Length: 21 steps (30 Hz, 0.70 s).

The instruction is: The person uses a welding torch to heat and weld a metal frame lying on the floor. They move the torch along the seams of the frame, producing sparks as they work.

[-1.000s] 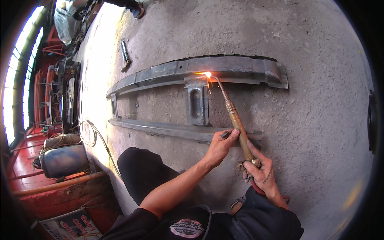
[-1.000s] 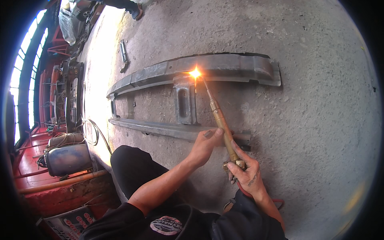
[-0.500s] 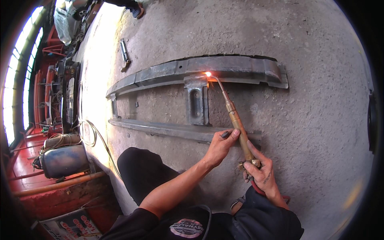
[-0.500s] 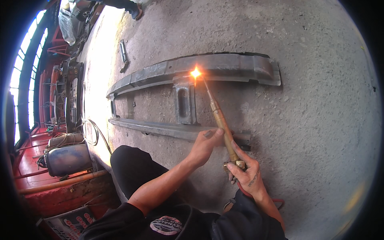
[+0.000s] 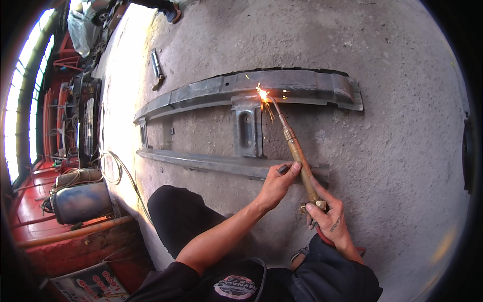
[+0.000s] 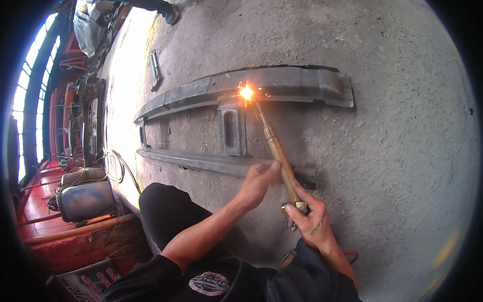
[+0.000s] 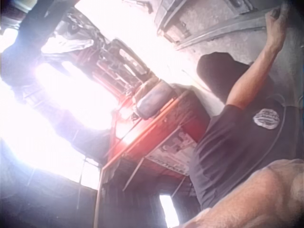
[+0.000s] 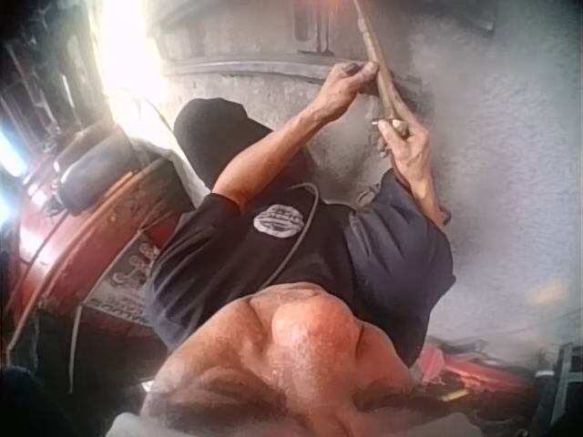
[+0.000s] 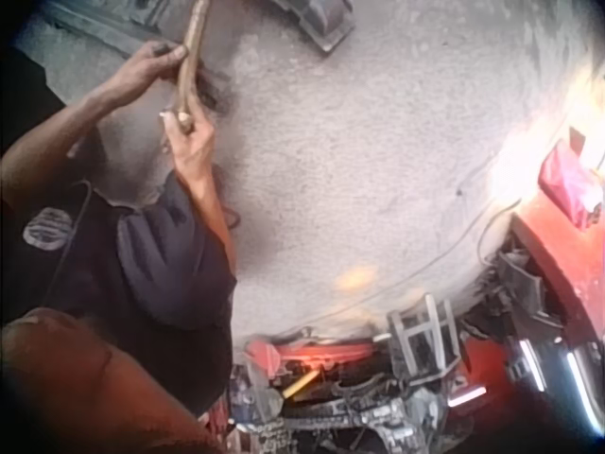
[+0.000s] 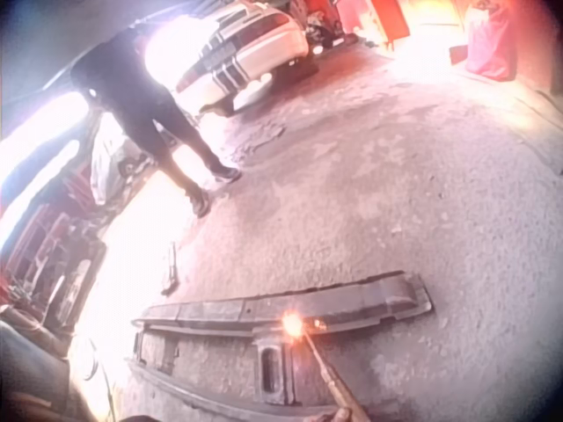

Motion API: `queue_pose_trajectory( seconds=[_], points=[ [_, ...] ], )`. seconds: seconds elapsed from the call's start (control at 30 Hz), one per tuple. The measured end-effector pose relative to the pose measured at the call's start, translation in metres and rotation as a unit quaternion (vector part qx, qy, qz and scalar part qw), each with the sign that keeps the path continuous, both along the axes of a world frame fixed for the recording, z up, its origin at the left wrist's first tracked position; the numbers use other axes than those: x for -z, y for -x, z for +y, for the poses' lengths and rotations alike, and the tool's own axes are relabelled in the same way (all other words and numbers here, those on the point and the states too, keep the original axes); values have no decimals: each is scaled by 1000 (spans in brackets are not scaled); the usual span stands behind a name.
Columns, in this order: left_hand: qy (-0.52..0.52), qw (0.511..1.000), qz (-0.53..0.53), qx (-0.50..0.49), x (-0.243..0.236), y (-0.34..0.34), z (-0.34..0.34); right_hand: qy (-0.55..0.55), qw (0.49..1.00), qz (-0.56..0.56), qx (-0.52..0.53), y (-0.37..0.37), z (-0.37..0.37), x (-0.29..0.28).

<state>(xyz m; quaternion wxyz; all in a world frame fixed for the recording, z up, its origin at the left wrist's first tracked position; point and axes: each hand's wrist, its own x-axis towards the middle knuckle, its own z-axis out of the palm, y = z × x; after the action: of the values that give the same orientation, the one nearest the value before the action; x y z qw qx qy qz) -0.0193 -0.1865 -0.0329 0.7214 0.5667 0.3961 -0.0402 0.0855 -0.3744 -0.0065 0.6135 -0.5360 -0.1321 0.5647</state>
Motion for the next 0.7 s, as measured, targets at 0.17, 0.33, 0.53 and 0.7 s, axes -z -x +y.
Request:
queue_pose_trajectory(
  seconds=[0.17, 0.33, 0.53, 0.7],
  points=[
    [-8, 1000, -4, 1, -8, -3, 0, 11, 1000, 14, 6, 0, 1, -3],
    [-2, 1000, 8, 0, -6, -3, 0, 9, 1000, -3, -1, 1, 1, 1],
    [-11, 1000, -9, -5, -10, -6, -2, 12, 1000, -7, 0, 0, 1, -1],
    [-17, 1000, -6, -7, -11, -6, -3, 12, 1000, 21, 7, -1, -2, -5]
  ],
)
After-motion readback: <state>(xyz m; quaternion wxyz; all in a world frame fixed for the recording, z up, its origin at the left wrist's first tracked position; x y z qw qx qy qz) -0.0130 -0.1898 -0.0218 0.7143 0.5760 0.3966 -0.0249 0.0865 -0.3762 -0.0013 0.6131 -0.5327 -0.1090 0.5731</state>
